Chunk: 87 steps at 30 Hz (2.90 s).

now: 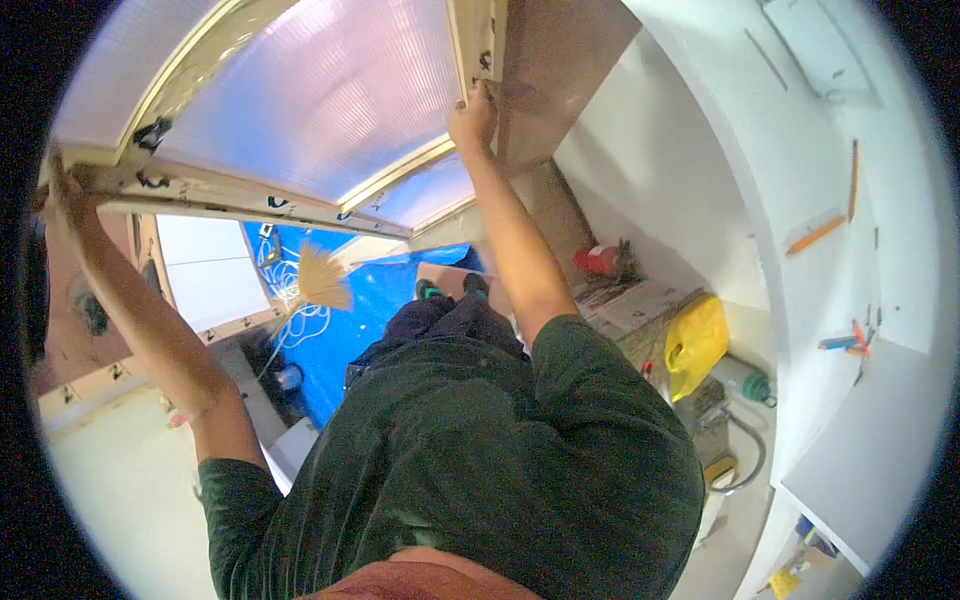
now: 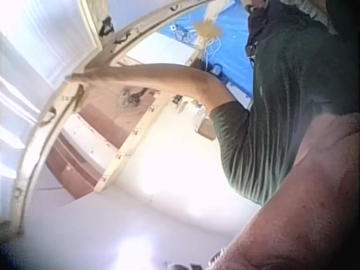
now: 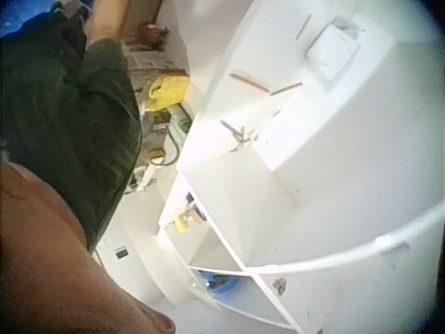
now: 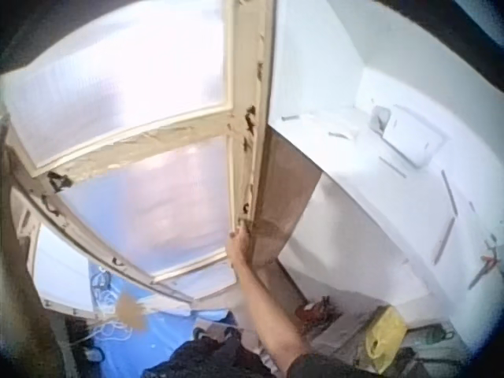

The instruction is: The person fits a framed plastic panel into a wooden structure, then uses a utility knife and a hammer to secure and trim the frame components.

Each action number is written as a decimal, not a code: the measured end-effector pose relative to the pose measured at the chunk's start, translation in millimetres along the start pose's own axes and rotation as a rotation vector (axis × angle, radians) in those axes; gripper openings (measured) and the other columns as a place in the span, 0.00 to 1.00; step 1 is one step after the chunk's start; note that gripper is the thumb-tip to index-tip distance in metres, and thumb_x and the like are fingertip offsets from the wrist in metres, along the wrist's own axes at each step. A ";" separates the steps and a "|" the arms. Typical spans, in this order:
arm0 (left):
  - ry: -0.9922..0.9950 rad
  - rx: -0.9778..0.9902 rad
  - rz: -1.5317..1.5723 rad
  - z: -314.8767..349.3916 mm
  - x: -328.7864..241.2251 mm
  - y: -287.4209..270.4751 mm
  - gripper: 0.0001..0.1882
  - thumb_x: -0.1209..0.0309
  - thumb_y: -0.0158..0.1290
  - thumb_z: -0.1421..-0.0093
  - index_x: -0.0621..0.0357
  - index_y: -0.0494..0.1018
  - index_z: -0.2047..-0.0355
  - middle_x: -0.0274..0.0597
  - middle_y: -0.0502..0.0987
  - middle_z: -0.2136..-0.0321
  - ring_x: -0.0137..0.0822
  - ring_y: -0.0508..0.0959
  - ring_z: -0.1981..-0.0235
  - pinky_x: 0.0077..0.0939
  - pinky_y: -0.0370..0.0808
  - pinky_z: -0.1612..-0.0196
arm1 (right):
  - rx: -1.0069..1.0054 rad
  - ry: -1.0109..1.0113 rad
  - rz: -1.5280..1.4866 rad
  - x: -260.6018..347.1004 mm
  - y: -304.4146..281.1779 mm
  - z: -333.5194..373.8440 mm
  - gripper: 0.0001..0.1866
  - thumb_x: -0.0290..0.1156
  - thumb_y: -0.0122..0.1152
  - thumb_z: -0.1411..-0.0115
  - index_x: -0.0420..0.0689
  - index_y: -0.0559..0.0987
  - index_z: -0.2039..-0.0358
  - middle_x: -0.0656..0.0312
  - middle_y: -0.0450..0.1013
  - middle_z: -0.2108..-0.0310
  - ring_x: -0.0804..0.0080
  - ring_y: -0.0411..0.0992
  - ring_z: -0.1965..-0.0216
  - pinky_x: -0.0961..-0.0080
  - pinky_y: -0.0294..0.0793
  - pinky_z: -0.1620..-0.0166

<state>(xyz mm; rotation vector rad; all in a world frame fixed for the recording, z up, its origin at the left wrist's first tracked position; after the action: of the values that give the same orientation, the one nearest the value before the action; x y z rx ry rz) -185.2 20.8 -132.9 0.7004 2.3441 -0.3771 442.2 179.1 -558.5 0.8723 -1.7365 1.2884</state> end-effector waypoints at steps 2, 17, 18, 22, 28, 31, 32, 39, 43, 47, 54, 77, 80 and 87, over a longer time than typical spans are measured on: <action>0.224 -0.123 -0.162 29.1 -41.6 67.2 0.28 0.58 0.68 0.39 0.57 0.71 0.44 0.48 0.77 0.50 0.39 0.80 0.57 0.35 0.81 0.64 | -0.042 0.142 -0.016 -27.5 14.7 8.6 0.44 0.26 0.60 0.44 0.29 0.53 0.29 0.32 0.59 0.37 0.36 0.65 0.36 0.50 0.65 0.32; 0.337 -0.172 -0.313 63.6 -128.0 81.3 0.48 0.74 0.73 0.48 0.68 0.52 0.37 0.60 0.69 0.43 0.50 0.79 0.50 0.46 0.90 0.55 | -0.311 0.397 -0.245 35.4 53.0 10.1 0.23 0.25 0.60 0.46 0.33 0.71 0.49 0.38 0.69 0.47 0.46 0.73 0.47 0.57 0.72 0.41; 0.351 -0.167 -0.386 56.9 -127.2 76.2 0.48 0.74 0.74 0.48 0.68 0.52 0.37 0.59 0.69 0.43 0.49 0.79 0.50 0.45 0.90 0.54 | -0.251 0.465 -0.329 23.3 58.8 3.3 0.21 0.25 0.60 0.46 0.32 0.73 0.51 0.39 0.72 0.50 0.46 0.75 0.48 0.57 0.74 0.43; 0.336 -0.147 -0.245 63.7 -130.1 93.7 0.49 0.71 0.74 0.49 0.69 0.51 0.37 0.59 0.69 0.44 0.48 0.79 0.51 0.41 0.89 0.52 | 0.045 0.604 -0.327 -37.7 48.0 -35.8 0.17 0.29 0.59 0.45 0.31 0.84 0.60 0.42 0.82 0.58 0.53 0.82 0.54 0.60 0.80 0.54; 0.295 -0.235 -0.206 76.8 -126.9 74.7 0.51 0.70 0.74 0.48 0.72 0.50 0.36 0.61 0.67 0.44 0.49 0.78 0.49 0.39 0.87 0.50 | -0.241 0.346 -0.200 -31.7 -33.8 -21.9 0.13 0.31 0.64 0.45 0.41 0.85 0.60 0.48 0.83 0.60 0.54 0.82 0.57 0.62 0.80 0.53; 0.427 -0.140 -0.056 76.6 -142.1 98.9 0.49 0.71 0.74 0.48 0.73 0.52 0.37 0.62 0.68 0.45 0.50 0.77 0.48 0.40 0.85 0.46 | -0.407 0.104 -0.170 -24.1 -52.8 -19.7 0.08 0.27 0.63 0.42 0.44 0.85 0.61 0.49 0.82 0.64 0.52 0.81 0.59 0.60 0.79 0.55; 0.461 -0.121 -0.079 77.1 -144.6 99.2 0.48 0.71 0.74 0.48 0.74 0.53 0.38 0.62 0.69 0.45 0.50 0.77 0.48 0.40 0.84 0.45 | -0.376 0.102 -0.203 -19.3 -47.5 -13.7 0.08 0.27 0.64 0.42 0.44 0.84 0.62 0.49 0.82 0.64 0.52 0.81 0.58 0.60 0.79 0.55; 0.456 -0.126 -0.217 86.2 -164.5 104.2 0.49 0.67 0.74 0.47 0.76 0.54 0.36 0.61 0.70 0.45 0.48 0.76 0.47 0.40 0.83 0.47 | -0.337 -0.194 -0.208 68.3 -50.6 -4.2 0.29 0.29 0.62 0.37 0.42 0.70 0.35 0.46 0.78 0.55 0.48 0.78 0.55 0.54 0.77 0.51; 0.479 -0.138 -0.204 97.1 -177.0 117.8 0.52 0.65 0.73 0.46 0.77 0.51 0.33 0.63 0.68 0.43 0.48 0.76 0.46 0.39 0.82 0.47 | -0.330 -0.275 0.007 104.4 -47.9 -8.3 0.34 0.30 0.63 0.37 0.41 0.65 0.32 0.43 0.72 0.51 0.44 0.76 0.51 0.53 0.77 0.50; 0.465 -0.117 -0.223 96.2 -176.5 111.1 0.52 0.64 0.72 0.45 0.77 0.50 0.33 0.65 0.70 0.43 0.49 0.77 0.46 0.38 0.83 0.46 | -0.381 -0.229 -0.101 115.7 -63.4 -17.5 0.34 0.34 0.72 0.41 0.43 0.68 0.37 0.43 0.67 0.46 0.42 0.72 0.47 0.50 0.74 0.46; 0.386 -0.106 -0.282 109.0 -192.8 115.3 0.51 0.66 0.70 0.43 0.73 0.49 0.31 0.63 0.69 0.42 0.51 0.76 0.44 0.38 0.81 0.44 | -0.488 -0.397 -0.063 108.6 -91.9 -54.4 0.38 0.41 0.81 0.48 0.46 0.70 0.42 0.49 0.56 0.35 0.44 0.64 0.37 0.46 0.64 0.36; 0.439 -0.119 -0.011 94.2 -160.3 115.1 0.52 0.73 0.69 0.43 0.74 0.46 0.29 0.64 0.63 0.38 0.48 0.71 0.39 0.42 0.73 0.35 | -0.666 -0.870 -0.185 212.9 -139.4 -90.3 0.40 0.34 0.79 0.52 0.41 0.69 0.40 0.48 0.66 0.43 0.48 0.69 0.43 0.53 0.74 0.43; 0.443 -0.122 -0.166 94.8 -168.7 106.2 0.51 0.73 0.68 0.42 0.73 0.44 0.29 0.63 0.62 0.37 0.47 0.70 0.38 0.41 0.74 0.36 | -0.614 -0.856 -0.195 210.3 -134.7 -89.9 0.43 0.36 0.80 0.52 0.42 0.67 0.38 0.46 0.65 0.42 0.46 0.67 0.41 0.51 0.72 0.41; 0.477 -0.055 -0.013 92.0 -165.5 107.2 0.50 0.75 0.69 0.43 0.70 0.47 0.31 0.61 0.65 0.40 0.44 0.71 0.40 0.38 0.75 0.37 | -0.515 -0.661 -0.174 176.5 -113.1 -83.1 0.54 0.42 0.82 0.50 0.45 0.58 0.29 0.40 0.62 0.36 0.40 0.62 0.35 0.44 0.68 0.37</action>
<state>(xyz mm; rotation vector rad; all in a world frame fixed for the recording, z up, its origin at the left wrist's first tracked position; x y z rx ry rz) 29.4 4.8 -100.7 0.8186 2.7945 -0.1590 476.6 219.0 -339.2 1.1734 -2.2846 0.3986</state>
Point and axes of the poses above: each hand's wrist, its own z-axis away from the middle knuckle, its own y-axis out of the palm, x = y × z, the point moved 5 cm from there along -z, towards the middle knuckle
